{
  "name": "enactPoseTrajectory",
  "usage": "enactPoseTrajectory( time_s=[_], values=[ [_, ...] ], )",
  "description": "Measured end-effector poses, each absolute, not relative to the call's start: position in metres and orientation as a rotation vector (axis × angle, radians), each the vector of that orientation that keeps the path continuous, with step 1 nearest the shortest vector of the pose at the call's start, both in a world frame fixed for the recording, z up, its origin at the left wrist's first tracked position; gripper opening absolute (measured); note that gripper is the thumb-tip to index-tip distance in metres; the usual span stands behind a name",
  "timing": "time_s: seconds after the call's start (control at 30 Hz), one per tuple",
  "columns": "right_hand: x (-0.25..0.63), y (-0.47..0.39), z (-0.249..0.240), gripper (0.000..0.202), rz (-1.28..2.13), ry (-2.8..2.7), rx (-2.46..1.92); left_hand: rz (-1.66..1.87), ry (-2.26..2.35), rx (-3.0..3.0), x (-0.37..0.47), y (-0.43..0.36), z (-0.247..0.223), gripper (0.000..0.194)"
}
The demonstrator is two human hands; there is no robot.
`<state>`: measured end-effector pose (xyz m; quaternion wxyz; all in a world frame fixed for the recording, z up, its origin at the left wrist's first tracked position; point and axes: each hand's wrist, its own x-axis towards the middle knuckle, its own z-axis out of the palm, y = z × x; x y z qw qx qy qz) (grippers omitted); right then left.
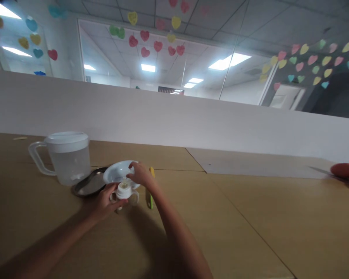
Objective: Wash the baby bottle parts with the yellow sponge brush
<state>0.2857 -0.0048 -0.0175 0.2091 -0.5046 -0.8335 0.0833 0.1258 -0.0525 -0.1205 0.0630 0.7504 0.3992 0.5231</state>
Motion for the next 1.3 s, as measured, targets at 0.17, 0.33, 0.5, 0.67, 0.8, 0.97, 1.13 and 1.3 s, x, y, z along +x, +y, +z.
enactPoseTrajectory(
  time_s=[0.17,0.33,0.5,0.67,0.8,0.97,1.13,1.3],
  values=[
    [0.284,0.003,-0.028,0.026,0.291,-2.450,-1.467,1.577,1.196,2.301,0.125,-0.051,-0.124,0.044],
    [0.286,0.005,-0.032,0.025,0.328,-2.497,-1.567,1.559,1.228,2.287,0.125,-0.053,-0.123,0.045],
    [0.282,0.004,-0.041,0.025,0.287,-2.465,-1.582,1.550,1.222,2.276,0.126,-0.054,-0.120,0.046],
    [0.281,-0.007,-0.014,0.034,0.191,-2.302,-1.553,1.575,1.214,2.271,0.126,-0.054,-0.120,0.046],
    [0.282,-0.035,0.020,0.038,0.167,-2.217,-1.425,1.556,1.231,2.243,0.128,-0.056,-0.119,0.044],
    [0.272,-0.064,0.022,0.047,0.089,-2.605,-1.463,1.627,1.231,2.161,0.129,-0.054,-0.122,0.042],
    [0.265,-0.065,0.011,0.045,-0.035,-2.721,-1.405,1.692,1.197,2.129,0.130,-0.047,-0.129,0.039],
    [0.268,-0.067,0.015,0.051,-0.033,-2.782,-1.351,1.690,1.211,2.084,0.131,-0.047,-0.129,0.043]
  ],
)
